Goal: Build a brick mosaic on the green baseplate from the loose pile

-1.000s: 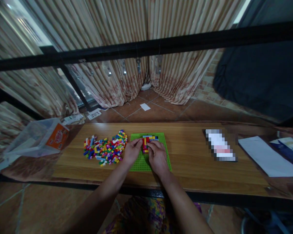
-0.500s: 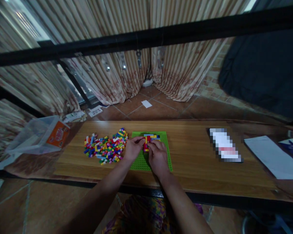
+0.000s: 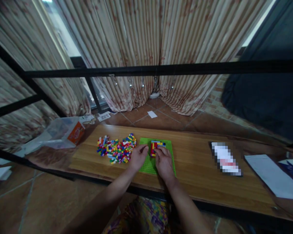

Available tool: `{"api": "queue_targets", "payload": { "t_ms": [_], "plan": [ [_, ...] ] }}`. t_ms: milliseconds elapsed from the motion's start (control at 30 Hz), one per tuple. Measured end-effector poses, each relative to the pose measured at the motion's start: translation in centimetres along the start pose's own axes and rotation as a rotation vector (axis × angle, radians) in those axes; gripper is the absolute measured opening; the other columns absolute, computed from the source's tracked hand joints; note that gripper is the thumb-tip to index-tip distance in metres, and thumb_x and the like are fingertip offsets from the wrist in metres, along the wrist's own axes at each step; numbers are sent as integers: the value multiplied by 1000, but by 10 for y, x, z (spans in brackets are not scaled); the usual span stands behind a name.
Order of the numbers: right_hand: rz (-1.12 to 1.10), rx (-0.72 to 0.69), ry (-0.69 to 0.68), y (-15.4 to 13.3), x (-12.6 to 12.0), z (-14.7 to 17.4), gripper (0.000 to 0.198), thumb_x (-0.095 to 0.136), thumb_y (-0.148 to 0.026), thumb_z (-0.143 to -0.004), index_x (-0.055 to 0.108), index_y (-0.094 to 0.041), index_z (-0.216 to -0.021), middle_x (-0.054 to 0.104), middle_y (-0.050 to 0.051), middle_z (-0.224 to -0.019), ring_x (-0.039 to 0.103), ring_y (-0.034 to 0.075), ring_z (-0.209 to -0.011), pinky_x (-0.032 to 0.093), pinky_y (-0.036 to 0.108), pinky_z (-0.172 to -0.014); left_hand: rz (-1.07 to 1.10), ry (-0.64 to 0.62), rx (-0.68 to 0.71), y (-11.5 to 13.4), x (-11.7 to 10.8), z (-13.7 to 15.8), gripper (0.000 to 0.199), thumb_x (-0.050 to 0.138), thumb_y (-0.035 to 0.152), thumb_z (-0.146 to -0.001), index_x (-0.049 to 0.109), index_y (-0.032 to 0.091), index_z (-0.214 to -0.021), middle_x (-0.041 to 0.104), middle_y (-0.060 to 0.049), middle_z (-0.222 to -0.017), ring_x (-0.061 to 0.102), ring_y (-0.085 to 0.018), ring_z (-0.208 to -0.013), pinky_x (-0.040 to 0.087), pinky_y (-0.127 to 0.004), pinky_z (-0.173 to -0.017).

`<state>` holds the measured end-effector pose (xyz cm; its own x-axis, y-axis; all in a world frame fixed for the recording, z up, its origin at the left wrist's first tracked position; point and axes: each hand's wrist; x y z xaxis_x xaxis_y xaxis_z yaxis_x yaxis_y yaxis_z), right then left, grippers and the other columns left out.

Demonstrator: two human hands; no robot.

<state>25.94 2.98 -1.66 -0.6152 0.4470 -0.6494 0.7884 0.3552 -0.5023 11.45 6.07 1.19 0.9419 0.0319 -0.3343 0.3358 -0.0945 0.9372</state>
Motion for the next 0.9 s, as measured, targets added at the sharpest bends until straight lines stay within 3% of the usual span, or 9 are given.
{"api": "queue_targets", "payload": {
  "t_ms": [167,267,400,533,700,900],
  "plan": [
    [34,-1,11,3,1,10,32,41,-28,-94,69,-19,-107,63,12,-111,57,26,-103,49,46,-92,35,-70,56,-16,-47,49,23,56,26,-85,71,17,-99,74,-4,-87,67,-16,-77,54,-27,-72],
    [32,-33,5,7,0,15,32,42,-32,-94,69,-19,-106,63,12,-111,57,26,-103,48,46,-93,13,43,54,-33,-90,64,23,56,27,-84,71,19,-99,73,-5,-95,67,-16,-86,53,-27,-80],
    [20,-37,-21,10,-5,17,33,43,-37,-94,70,-20,-103,64,11,-109,59,25,-100,48,45,-93,-159,304,-39,-55,-154,57,26,55,26,-84,69,15,-103,73,-7,-94,67,-17,-82,52,-28,-76],
    [8,-6,-2,3,-8,17,32,45,-39,-93,70,-21,-99,65,10,-108,60,24,-99,48,44,-94,-509,391,-160,-61,-196,21,26,53,24,-86,69,16,-105,72,-7,-93,66,-16,-79,49,-25,-72],
    [-30,9,41,-20,-9,24,30,47,-39,-92,70,-22,-99,67,9,-106,61,24,-99,47,44,-94,-857,300,-220,-49,-203,-31,29,50,33,-89,68,18,-105,70,-12,-106,65,-21,-97,47,-28,-80],
    [-105,102,1,-39,-13,39,27,47,-38,-92,70,-25,-100,68,8,-107,61,24,-101,47,46,-93,-957,186,-285,-45,-189,-59,25,50,27,-88,68,14,-100,70,-17,-105,65,-26,-102,48,-32,-83]
  ]
}}
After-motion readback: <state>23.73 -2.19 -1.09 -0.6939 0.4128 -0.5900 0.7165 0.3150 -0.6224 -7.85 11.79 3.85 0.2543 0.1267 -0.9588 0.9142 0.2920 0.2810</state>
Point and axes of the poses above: each hand's wrist, its own z-axis away from the middle knuckle, its own x-axis out of the palm, y = z × x
